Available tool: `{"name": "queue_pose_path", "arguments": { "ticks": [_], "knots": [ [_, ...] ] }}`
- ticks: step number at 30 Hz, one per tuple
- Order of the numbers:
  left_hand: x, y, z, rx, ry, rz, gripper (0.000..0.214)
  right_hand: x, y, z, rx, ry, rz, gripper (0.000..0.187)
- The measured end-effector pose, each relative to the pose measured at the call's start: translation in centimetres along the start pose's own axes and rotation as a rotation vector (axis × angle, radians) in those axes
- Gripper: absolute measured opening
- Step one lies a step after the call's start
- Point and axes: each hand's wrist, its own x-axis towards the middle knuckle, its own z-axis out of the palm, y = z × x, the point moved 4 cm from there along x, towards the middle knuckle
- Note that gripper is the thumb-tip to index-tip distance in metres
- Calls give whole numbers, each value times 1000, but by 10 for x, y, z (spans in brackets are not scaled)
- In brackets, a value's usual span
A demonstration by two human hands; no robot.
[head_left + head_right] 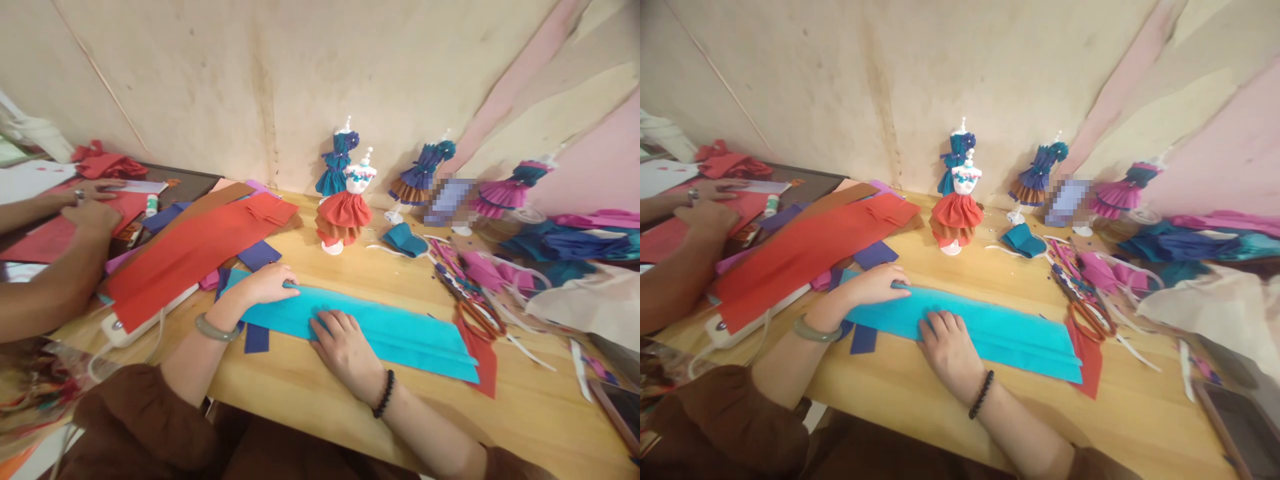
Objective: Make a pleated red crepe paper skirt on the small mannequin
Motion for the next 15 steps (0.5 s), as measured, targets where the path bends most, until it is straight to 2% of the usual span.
{"name": "queue_pose_path", "arguments": {
  "ticks": [7,12,15],
  "knots": [
    [6,-3,-8,-93,-27,-45,5,-2,-2,0,-15,25,-2,24],
    [5,-21,-14,-204,2,-90,25,-3,-1,2,-5,10,13,24],
    [3,-28,-17,-250,11,-99,30,-3,-1,2,-1,10,22,24]
  ]
}}
